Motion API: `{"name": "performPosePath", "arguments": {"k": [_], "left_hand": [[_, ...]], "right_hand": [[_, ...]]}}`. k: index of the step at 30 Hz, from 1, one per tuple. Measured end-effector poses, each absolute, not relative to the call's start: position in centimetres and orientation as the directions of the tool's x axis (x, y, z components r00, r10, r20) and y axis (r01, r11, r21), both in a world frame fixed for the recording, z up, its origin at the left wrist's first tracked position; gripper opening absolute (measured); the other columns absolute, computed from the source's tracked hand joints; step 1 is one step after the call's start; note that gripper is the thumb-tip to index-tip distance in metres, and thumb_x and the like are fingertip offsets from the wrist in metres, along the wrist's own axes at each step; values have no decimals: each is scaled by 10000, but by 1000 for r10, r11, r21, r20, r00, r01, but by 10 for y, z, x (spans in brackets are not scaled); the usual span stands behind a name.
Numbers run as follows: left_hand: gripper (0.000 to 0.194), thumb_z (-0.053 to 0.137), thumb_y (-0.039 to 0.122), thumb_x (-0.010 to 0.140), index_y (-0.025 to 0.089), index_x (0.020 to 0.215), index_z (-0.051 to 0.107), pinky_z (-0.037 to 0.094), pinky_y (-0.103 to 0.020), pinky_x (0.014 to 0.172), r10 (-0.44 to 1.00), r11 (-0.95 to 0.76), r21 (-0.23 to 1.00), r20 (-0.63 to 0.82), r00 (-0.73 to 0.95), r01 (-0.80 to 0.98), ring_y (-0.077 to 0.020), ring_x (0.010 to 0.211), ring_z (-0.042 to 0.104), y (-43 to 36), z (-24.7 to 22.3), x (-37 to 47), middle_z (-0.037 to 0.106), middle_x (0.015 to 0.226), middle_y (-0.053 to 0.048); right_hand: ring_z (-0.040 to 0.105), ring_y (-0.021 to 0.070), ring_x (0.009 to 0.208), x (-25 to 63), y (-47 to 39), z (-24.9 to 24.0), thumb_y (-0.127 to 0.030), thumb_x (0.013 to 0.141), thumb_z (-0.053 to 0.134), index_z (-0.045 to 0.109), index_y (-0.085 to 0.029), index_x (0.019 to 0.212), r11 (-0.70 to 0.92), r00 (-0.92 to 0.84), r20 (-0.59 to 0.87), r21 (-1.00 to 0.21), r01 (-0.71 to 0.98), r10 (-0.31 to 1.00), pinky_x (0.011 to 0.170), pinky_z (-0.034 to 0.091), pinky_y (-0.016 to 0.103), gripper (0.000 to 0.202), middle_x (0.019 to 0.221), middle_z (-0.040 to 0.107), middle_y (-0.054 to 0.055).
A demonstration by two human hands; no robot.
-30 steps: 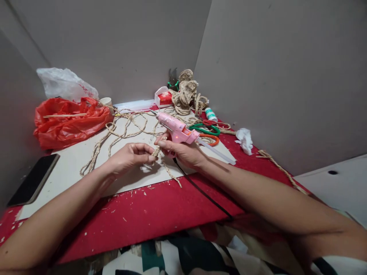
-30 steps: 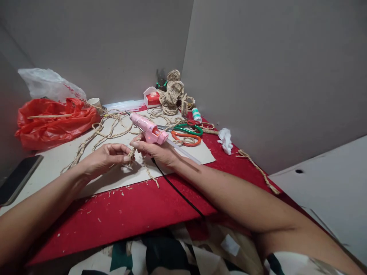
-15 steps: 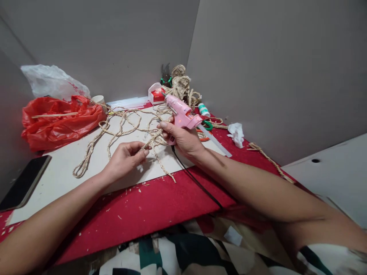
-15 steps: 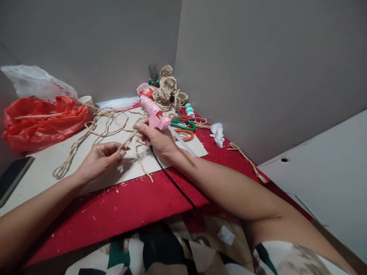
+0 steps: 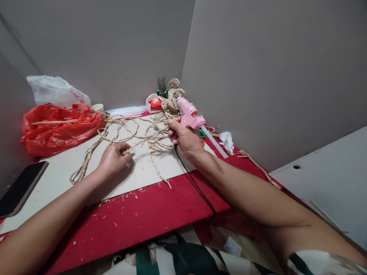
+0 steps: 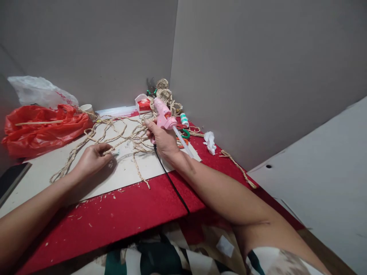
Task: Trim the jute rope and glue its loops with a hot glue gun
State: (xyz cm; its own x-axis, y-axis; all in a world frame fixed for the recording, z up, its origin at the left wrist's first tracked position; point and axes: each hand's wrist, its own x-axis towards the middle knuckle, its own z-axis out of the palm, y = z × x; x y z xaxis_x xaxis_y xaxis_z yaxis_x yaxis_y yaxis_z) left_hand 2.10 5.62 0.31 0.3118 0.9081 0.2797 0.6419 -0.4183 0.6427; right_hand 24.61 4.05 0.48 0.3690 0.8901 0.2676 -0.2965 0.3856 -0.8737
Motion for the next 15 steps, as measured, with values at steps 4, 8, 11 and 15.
{"name": "performPosePath", "arguments": {"k": [4,8,11,15], "left_hand": [[363,544,151,715,176,1066,630,454,-385,919,780,-609,511,522,343,606,-225,1005,608,45,13,25,674,1091,-87],[263,564,143,745,190,1001,595,443,-381,937,669,-731,456,625,403,507,-214,1003,606,24,16,36,671,1050,-66],[88,594,180,796,206,871,555,452,-360,879,636,-759,433,653,412,486,-198,924,602,16,14,42,660,939,-48],[157,679,287,797,204,779,546,441,-351,833,576,-805,366,670,468,467,-193,860,580,16,9,44,628,854,-38]], "right_hand": [[445,69,446,242,35,4,-423,631,796,518,-205,707,367,325,264,-875,-316,908,366,250,187,361,528,525,-69],[443,63,457,232,25,3,-416,648,791,538,-193,706,297,230,228,-892,-341,946,372,262,184,342,546,536,-56],[430,62,446,226,18,5,-409,626,799,535,-195,699,266,203,201,-890,-371,958,363,255,189,348,558,546,-52],[436,63,435,220,13,5,-427,596,817,539,-193,684,237,174,182,-890,-390,968,356,258,184,375,542,545,-53]]}}
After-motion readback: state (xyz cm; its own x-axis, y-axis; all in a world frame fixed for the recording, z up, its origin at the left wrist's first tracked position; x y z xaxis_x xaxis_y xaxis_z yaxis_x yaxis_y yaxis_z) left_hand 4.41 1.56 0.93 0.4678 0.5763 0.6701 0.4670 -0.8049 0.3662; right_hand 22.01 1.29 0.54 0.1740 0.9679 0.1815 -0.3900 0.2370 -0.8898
